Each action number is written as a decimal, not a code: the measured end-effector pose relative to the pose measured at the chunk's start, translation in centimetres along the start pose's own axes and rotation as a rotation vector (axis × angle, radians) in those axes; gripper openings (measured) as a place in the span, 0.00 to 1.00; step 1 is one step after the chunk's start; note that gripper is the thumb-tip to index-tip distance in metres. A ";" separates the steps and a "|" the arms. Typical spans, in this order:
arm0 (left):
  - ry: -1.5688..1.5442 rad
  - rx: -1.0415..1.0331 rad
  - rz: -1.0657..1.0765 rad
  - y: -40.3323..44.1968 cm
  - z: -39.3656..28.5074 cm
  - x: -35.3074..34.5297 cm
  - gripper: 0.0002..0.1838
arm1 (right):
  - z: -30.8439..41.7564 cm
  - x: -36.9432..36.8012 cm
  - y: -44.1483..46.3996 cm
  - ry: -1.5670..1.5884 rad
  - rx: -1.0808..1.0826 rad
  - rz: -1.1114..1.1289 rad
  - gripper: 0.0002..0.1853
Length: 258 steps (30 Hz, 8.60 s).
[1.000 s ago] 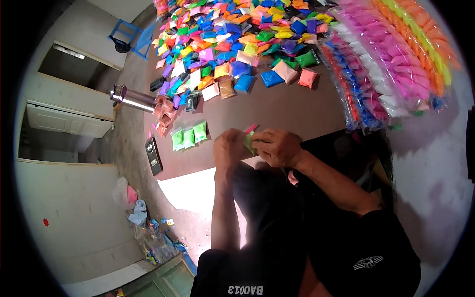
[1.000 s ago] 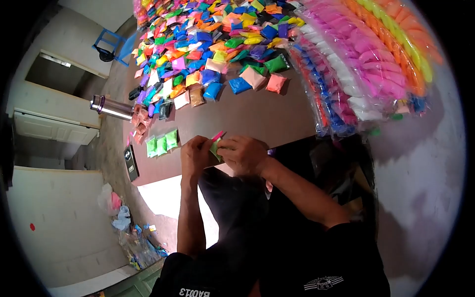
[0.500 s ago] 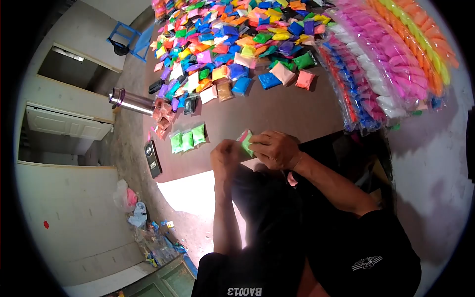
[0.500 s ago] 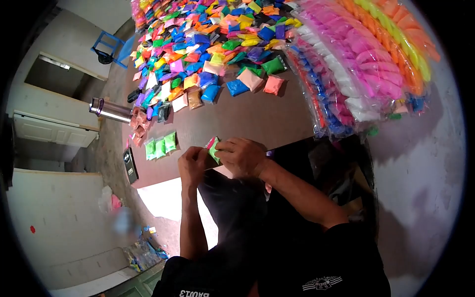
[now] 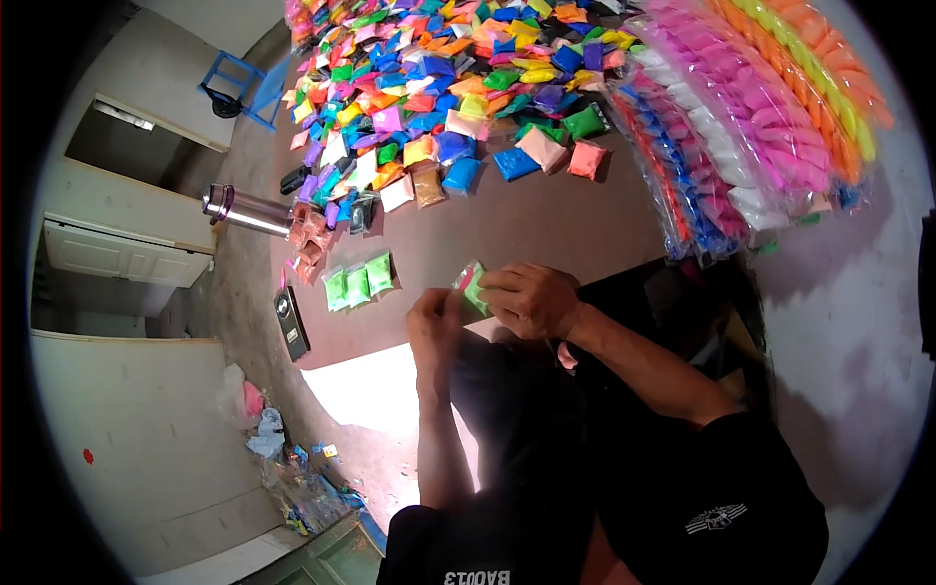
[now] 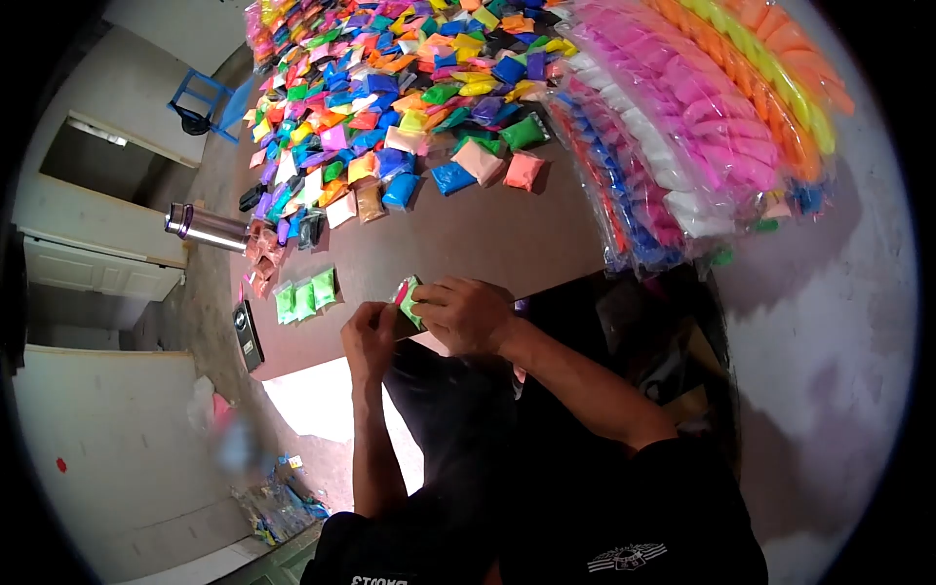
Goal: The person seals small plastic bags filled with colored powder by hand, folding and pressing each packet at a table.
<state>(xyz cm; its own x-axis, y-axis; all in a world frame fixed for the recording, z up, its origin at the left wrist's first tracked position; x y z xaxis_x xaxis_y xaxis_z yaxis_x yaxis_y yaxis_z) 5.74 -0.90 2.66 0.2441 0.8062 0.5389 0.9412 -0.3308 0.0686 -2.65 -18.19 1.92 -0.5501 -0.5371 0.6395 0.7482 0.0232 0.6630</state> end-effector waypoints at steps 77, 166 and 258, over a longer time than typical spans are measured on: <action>0.086 -0.144 0.043 3.2 -1.4 -2.6 0.09 | -1.8 2.4 -1.7 -0.201 -0.271 -0.101 0.06; -0.152 -0.074 0.006 -2.1 -0.5 -3.3 0.09 | -1.4 2.0 -1.1 -0.265 -0.280 -0.163 0.03; -0.104 0.013 -0.137 -3.3 -0.8 -1.3 0.08 | -2.4 1.8 0.3 -0.086 -0.297 -0.003 0.12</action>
<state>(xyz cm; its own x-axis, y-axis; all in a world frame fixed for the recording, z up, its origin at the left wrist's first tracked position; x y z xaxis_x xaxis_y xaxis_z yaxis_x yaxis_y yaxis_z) 2.11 -1.24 2.46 0.1357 0.8900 0.4354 0.9701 -0.2086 0.1239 -2.57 -21.17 2.33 -0.5723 -0.4635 0.6765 0.8153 -0.2327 0.5303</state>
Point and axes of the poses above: each hand's wrist, its own y-axis towards the middle knuckle, its own x-axis out of the back of the hand, z = x × y, the point moved 4 cm from there along y, towards the middle knuckle, and after that the axes turned 11 degrees about -y, right-handed, at the moved point
